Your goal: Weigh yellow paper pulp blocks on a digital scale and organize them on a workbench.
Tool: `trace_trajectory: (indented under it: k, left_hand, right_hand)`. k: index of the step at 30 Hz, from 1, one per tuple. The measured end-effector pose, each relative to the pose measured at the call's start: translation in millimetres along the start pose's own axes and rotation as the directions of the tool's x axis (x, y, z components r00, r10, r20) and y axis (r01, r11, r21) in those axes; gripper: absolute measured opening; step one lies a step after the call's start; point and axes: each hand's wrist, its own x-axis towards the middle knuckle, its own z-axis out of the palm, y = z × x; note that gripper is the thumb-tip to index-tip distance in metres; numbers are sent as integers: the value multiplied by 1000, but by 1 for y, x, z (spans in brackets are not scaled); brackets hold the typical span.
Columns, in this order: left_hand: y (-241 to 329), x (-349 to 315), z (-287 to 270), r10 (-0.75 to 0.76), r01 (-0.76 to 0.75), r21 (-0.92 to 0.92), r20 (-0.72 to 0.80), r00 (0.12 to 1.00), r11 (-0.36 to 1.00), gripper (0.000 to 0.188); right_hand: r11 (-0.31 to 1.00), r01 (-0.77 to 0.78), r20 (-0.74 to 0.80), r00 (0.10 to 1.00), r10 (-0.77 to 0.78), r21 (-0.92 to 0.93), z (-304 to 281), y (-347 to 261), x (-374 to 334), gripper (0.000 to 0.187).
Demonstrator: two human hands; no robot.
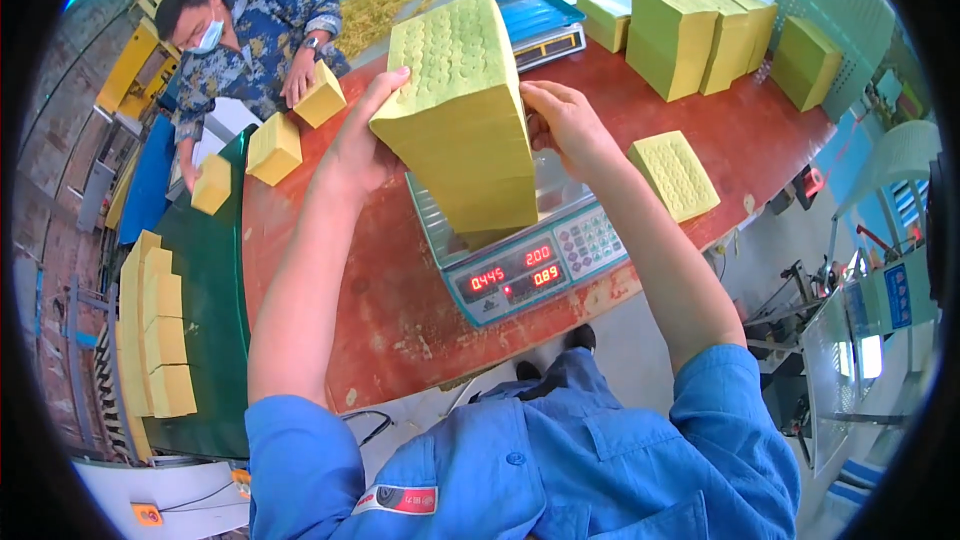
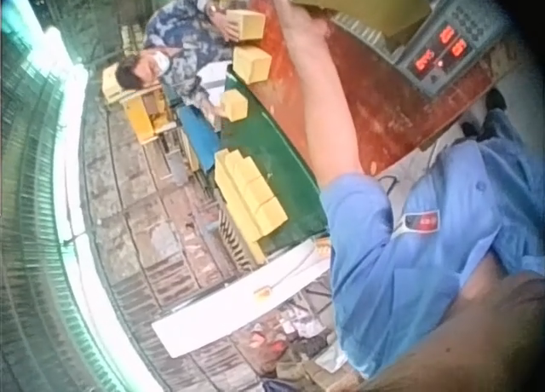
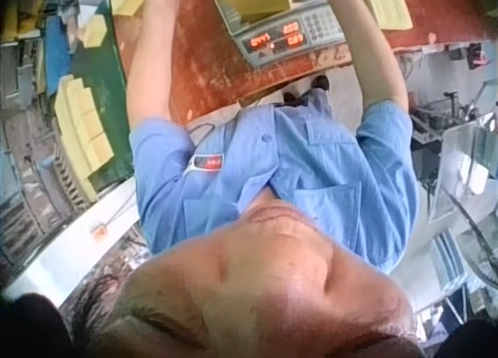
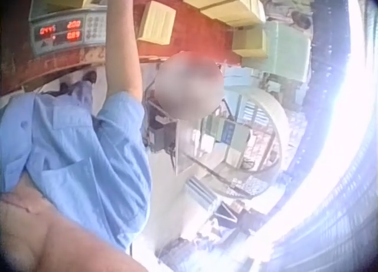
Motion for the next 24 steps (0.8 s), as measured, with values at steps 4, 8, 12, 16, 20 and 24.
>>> trace_trajectory:
  k: [4,8,12,16,20,24]
  left_hand:
    - [0,-1,3,-2,4,25,-75,997,1000,51]
    - [0,-3,-1,-12,17,65,-79,997,998,56]
    - [-2,-1,1,-38,53,117,-129,991,992,60]
    - [-5,-8,12,-30,50,138,-146,989,989,61]
    - [-11,1,6,51,-32,109,-179,982,994,62]
    - [-10,8,-12,39,-44,-66,-70,997,997,55]
  right_hand:
    - [998,34,-54,998,-37,-50,4,3,1,33]
    - [998,33,-103,994,-39,-59,8,5,1,35]
    - [998,46,-106,993,-52,-53,5,7,-3,34]
    - [996,49,-148,987,-60,-72,6,18,-1,40]
    - [992,113,-176,977,-122,-64,6,32,0,42]
    - [980,196,-227,953,-201,-46,15,32,2,40]
